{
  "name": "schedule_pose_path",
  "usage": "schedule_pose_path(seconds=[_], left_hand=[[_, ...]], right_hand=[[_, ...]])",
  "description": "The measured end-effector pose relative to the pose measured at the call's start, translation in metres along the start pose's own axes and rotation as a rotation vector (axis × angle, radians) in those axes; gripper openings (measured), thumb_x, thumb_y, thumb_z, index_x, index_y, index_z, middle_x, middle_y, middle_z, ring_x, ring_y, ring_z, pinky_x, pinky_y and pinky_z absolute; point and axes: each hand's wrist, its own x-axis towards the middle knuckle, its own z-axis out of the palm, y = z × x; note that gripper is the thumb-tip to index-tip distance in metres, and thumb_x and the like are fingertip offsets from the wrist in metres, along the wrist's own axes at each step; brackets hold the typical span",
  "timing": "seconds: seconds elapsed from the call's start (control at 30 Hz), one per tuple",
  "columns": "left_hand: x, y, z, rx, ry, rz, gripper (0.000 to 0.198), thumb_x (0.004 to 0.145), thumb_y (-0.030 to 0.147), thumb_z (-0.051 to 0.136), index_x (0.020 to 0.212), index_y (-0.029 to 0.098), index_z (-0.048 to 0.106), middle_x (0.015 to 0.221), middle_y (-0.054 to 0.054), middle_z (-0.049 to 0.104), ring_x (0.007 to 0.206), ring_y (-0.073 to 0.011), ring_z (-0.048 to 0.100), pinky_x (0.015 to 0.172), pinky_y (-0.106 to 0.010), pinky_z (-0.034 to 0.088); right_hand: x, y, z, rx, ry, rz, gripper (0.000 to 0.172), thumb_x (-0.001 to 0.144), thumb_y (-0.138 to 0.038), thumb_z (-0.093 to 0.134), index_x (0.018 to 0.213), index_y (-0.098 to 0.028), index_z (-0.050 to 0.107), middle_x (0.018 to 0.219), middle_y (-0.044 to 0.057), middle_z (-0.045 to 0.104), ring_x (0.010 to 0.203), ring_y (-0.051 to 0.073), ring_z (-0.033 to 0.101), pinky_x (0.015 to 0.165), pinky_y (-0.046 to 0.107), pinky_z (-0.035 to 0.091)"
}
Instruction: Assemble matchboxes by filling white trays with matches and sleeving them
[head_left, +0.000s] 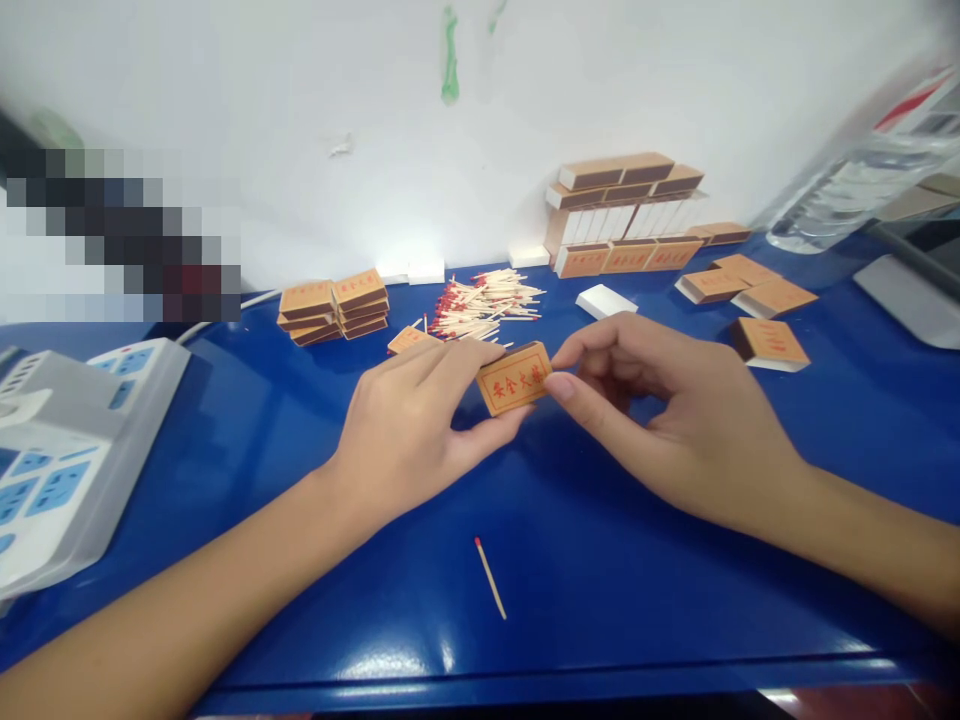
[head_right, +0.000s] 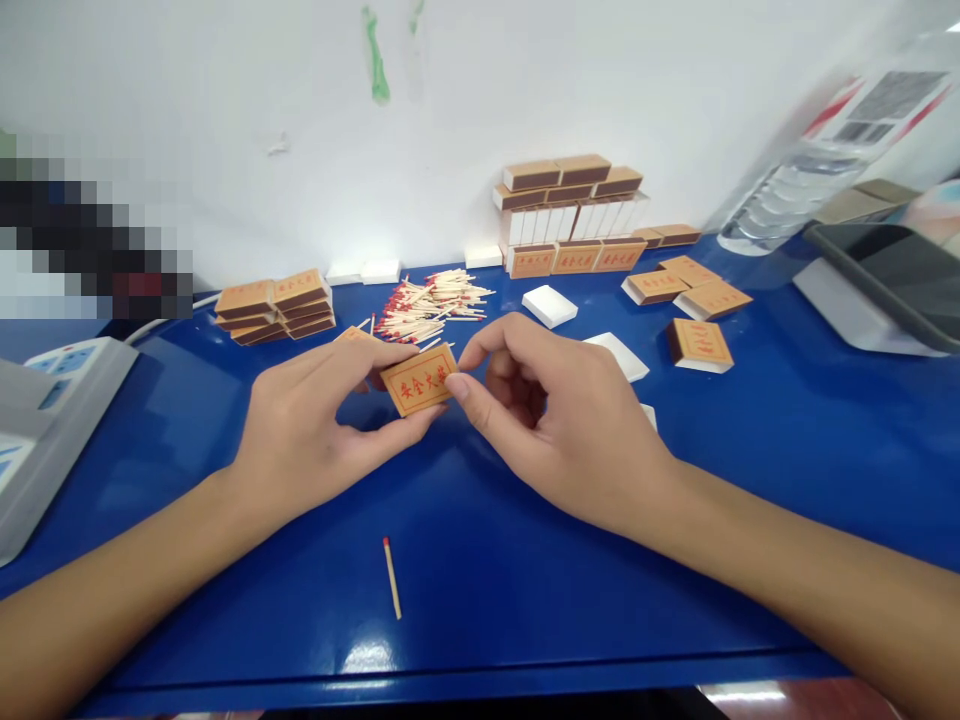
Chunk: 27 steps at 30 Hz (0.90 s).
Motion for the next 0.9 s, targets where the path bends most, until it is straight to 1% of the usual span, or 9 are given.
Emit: schedule_pose_path(seconds=[0.1,0.23,0.33,0.47,0.57,0.63,0.7,0.77,0.9], left_hand=[[-0.0009,-0.0007,0.0,0.001,0.013,0.03,0.03,0.095,0.038,0.078,0.118,0.02,0.069,0.105,-0.005,0.082,0.088,-0.0204,0.08,0.073,-0.031,0.062],[-0.0004,0.0004,-0.002,-0.008,0.009,0.055,0.029,0.097,0.042,0.077,0.117,0.022,0.07,0.102,-0.004,0.082,0.083,-0.0186,0.079,0.075,-0.03,0.063],[0.001,0.0023,-0.0032,-0.007,0.034,0.074,0.031,0.096,0.045,0.078,0.117,0.023,0.071,0.102,-0.003,0.083,0.081,-0.0174,0.079,0.076,-0.029,0.063],[0.0026,0.0044,-0.0029,-0.007,0.06,0.111,0.032,0.096,0.046,0.079,0.117,0.023,0.072,0.1,-0.003,0.083,0.079,-0.0168,0.079,0.074,-0.029,0.063],[0.0029,0.0045,-0.0026,-0.004,0.05,0.127,0.031,0.096,0.046,0.079,0.116,0.023,0.072,0.099,-0.002,0.083,0.079,-0.0168,0.079,0.074,-0.029,0.064],[0.0025,0.0039,-0.0024,0.007,0.063,0.108,0.033,0.095,0.045,0.08,0.118,0.022,0.071,0.101,-0.003,0.083,0.081,-0.0172,0.079,0.076,-0.029,0.064],[0.0019,0.0034,-0.0022,0.025,0.087,0.08,0.034,0.095,0.043,0.08,0.119,0.021,0.07,0.103,-0.005,0.083,0.084,-0.0178,0.08,0.078,-0.03,0.065],[0.0012,0.0033,-0.0019,0.036,0.105,0.072,0.033,0.095,0.041,0.08,0.119,0.02,0.069,0.103,-0.005,0.083,0.086,-0.0185,0.08,0.08,-0.03,0.065],[0.0003,0.0047,-0.0019,-0.002,0.081,0.061,0.032,0.096,0.04,0.078,0.122,0.024,0.069,0.106,-0.005,0.083,0.09,-0.0205,0.081,0.079,-0.034,0.066]], right_hand=[[0.0004,-0.0012,-0.0011,0.073,-0.057,0.023,0.017,0.101,-0.042,0.069,0.103,-0.025,0.065,0.072,-0.003,0.058,0.059,0.015,0.056,0.054,0.033,0.048],[0.0033,-0.005,-0.0032,0.224,-0.116,0.099,0.024,0.096,-0.047,0.075,0.101,-0.025,0.066,0.084,0.001,0.069,0.068,0.017,0.064,0.056,0.033,0.052],[0.005,-0.0068,-0.0036,0.316,-0.138,0.137,0.027,0.093,-0.048,0.08,0.098,-0.026,0.067,0.087,0.002,0.071,0.07,0.017,0.066,0.056,0.031,0.054],[0.0043,-0.0066,-0.0017,0.373,-0.134,0.173,0.033,0.088,-0.048,0.086,0.099,-0.026,0.064,0.085,0.0,0.069,0.064,0.015,0.065,0.052,0.028,0.054],[0.0032,-0.0062,-0.0013,0.447,-0.156,0.213,0.036,0.088,-0.048,0.086,0.103,-0.027,0.061,0.078,-0.003,0.069,0.055,0.014,0.064,0.046,0.028,0.053],[0.0034,-0.006,-0.0022,0.465,-0.112,0.218,0.035,0.089,-0.048,0.085,0.105,-0.027,0.063,0.076,-0.003,0.069,0.052,0.013,0.063,0.044,0.028,0.053],[0.0044,-0.0058,-0.0034,0.432,-0.026,0.208,0.032,0.089,-0.049,0.085,0.103,-0.028,0.065,0.077,-0.002,0.07,0.05,0.013,0.062,0.043,0.029,0.052],[0.0055,-0.0056,-0.0043,0.391,0.03,0.191,0.031,0.089,-0.049,0.085,0.101,-0.029,0.066,0.078,-0.002,0.071,0.05,0.013,0.062,0.043,0.03,0.051],[0.0059,-0.0057,-0.0046,0.36,0.006,0.192,0.03,0.091,-0.051,0.082,0.102,-0.03,0.064,0.074,-0.002,0.07,0.05,0.015,0.062,0.041,0.032,0.051]])
